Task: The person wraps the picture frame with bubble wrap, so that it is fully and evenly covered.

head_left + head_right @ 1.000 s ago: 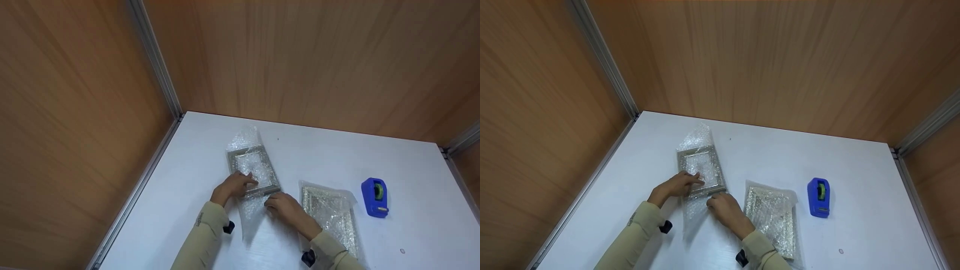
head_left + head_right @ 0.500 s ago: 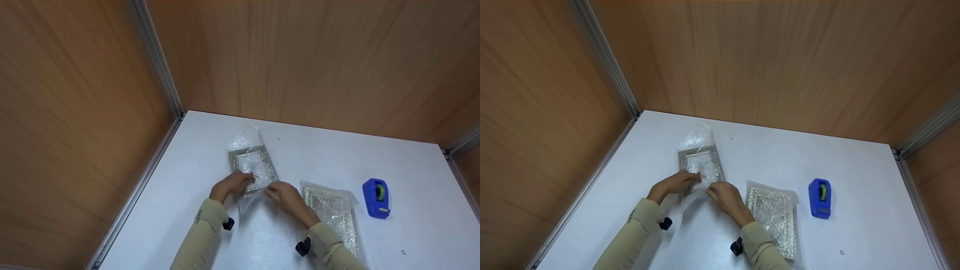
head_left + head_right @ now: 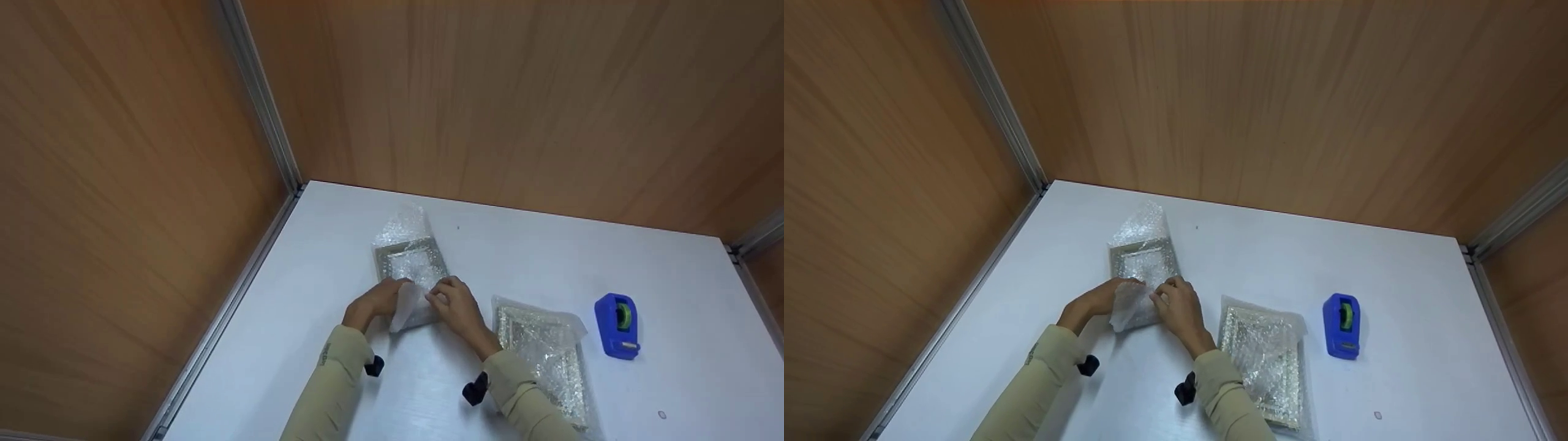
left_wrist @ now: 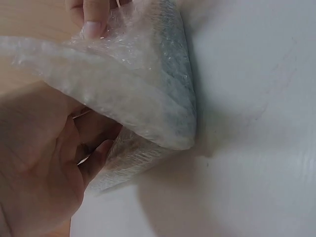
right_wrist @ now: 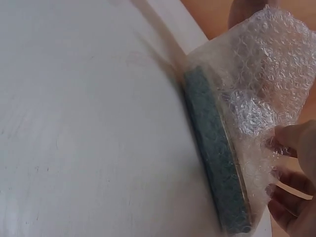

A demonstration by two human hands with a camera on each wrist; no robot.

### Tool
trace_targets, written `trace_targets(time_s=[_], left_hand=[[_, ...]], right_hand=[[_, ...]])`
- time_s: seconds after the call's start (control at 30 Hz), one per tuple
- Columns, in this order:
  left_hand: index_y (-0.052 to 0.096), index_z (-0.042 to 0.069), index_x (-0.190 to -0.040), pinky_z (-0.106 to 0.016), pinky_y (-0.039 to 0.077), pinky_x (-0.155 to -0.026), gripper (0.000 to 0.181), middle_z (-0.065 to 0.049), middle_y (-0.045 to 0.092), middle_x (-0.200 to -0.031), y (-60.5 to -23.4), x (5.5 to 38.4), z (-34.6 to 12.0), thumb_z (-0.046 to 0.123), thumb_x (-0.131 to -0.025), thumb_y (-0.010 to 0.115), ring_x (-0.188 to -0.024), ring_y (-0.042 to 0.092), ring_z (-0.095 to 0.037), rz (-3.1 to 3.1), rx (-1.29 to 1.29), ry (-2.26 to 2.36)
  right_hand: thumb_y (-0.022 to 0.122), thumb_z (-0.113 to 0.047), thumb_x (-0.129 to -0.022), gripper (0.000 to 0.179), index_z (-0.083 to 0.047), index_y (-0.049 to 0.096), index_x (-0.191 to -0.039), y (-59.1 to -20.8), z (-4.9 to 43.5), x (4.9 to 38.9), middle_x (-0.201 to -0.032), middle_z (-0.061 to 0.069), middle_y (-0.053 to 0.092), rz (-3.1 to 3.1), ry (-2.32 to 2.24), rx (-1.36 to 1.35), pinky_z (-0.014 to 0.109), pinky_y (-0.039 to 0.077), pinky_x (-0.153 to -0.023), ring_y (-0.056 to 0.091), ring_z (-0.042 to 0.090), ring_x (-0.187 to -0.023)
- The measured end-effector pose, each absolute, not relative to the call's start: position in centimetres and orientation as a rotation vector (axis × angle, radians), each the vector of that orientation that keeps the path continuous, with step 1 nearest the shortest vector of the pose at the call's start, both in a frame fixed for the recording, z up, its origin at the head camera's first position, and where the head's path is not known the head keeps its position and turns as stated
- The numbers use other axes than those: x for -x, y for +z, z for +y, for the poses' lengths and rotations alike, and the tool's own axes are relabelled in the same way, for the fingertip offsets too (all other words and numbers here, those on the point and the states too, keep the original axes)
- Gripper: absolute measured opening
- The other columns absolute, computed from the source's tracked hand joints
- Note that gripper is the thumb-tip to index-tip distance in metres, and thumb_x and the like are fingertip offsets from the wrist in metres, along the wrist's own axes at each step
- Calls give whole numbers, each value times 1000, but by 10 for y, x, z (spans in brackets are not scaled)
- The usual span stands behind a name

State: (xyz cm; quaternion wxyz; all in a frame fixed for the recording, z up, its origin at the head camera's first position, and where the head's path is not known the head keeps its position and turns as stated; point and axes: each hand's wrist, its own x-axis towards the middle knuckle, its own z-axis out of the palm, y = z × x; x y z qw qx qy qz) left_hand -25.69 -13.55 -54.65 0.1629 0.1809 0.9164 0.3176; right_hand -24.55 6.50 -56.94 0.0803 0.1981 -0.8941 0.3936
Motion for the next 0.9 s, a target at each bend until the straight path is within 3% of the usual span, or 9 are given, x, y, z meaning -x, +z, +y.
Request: trace_targets(time_s=[0.07,0.3,0.5,0.63,0.73,0.9], left_hand=[[57,14,-122,-37,44,-93,35,-3,62,-111,-547,257,-136,27,-90,56,-102,57,-22,2614,-537,947],[45,8,-135,-42,34,-105,45,-10,51,-132,-549,255,-139,25,-94,49,-122,45,-27,2542,-437,1077],[40,12,-140,-45,27,-108,56,-11,42,-140,-549,257,-138,46,-99,23,-131,35,-31,2473,-285,1135],[43,11,-138,-48,28,-107,73,-11,45,-138,-548,259,-137,59,-94,10,-129,37,-32,2349,-186,1263],[39,11,-140,-50,27,-107,85,-11,42,-140,-548,258,-137,69,-88,6,-130,36,-33,2288,-90,1303],[30,18,-145,-53,22,-108,89,-10,34,-146,-546,256,-137,76,-82,6,-132,31,-34,2270,6,1312]], right_hand=[[66,-24,-85,12,-14,68,-79,-572,63,247,-100,4,57,-2677,1192,-562,42,45,-83,54,24,-96],[68,-24,-84,12,-13,68,-78,-578,60,250,-100,4,57,-2678,1205,-493,41,46,-81,55,24,-94],[69,-25,-82,13,-13,69,-77,-584,57,252,-96,5,59,-2673,1111,-471,40,46,-78,56,25,-90],[70,-25,-82,13,-13,70,-77,-586,55,253,-97,7,60,-2684,1022,-476,42,46,-78,56,27,-90],[70,-26,-82,14,-13,70,-78,-586,53,253,-98,8,61,-2694,982,-463,42,47,-77,56,27,-90],[71,-25,-81,14,-12,71,-77,-586,50,253,-95,6,62,-2700,954,-431,42,47,-75,57,26,-87]])
